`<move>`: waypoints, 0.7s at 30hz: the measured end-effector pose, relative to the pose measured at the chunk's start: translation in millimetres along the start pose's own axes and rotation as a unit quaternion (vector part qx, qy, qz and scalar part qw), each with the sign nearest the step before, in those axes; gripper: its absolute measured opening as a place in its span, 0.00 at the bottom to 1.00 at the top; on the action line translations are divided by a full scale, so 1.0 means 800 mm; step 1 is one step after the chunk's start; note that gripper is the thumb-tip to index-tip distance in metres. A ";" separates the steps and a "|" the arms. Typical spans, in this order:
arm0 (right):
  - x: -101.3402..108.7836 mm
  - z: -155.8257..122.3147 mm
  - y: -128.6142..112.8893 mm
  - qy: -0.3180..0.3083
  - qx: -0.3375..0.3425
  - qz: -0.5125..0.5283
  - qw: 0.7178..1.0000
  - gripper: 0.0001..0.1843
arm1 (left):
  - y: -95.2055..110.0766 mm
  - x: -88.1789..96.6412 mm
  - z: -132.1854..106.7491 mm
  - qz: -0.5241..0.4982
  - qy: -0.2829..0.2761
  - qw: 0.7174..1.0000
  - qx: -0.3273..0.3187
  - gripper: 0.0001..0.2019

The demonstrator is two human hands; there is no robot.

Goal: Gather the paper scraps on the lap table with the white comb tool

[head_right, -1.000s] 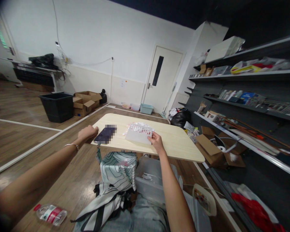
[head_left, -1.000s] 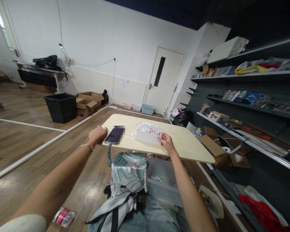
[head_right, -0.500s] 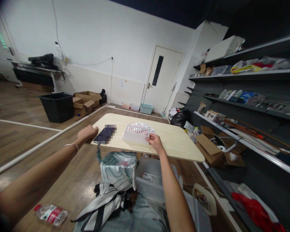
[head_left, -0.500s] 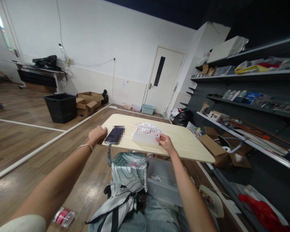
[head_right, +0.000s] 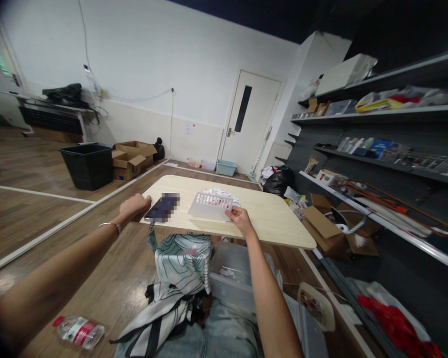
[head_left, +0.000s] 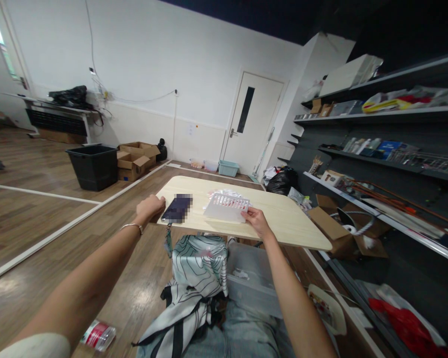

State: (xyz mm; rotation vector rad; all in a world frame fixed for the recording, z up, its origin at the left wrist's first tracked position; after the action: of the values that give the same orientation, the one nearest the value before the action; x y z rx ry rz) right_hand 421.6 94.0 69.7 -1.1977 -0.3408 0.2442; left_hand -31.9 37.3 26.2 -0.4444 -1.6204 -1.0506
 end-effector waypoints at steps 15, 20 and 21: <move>-0.009 -0.001 -0.004 -0.048 0.010 -0.046 0.998 0.25 | -0.001 -0.001 0.002 0.000 0.003 1.000 0.002 0.33; 0.002 0.002 -0.003 0.003 0.018 -0.033 0.999 0.29 | -0.001 -0.001 0.004 -0.004 0.008 1.000 0.000 0.32; 0.004 0.003 -0.003 0.013 0.019 -0.033 0.999 0.29 | -0.001 -0.001 0.004 -0.004 0.008 1.000 0.001 0.32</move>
State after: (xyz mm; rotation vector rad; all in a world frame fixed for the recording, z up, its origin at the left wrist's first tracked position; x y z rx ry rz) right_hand 423.8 96.3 73.3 -1.1497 -0.3515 0.1779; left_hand -34.2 39.5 24.7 -0.4281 -1.6099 -1.0568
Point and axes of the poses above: each hand's wrist, its own z-axis towards the middle knuckle, its own x-axis out of the back of the hand, y = z × x, the point moved 9 cm from there along z, towards the middle knuckle, and after that the axes turned 2 degrees about -y, right-handed, at the moved point
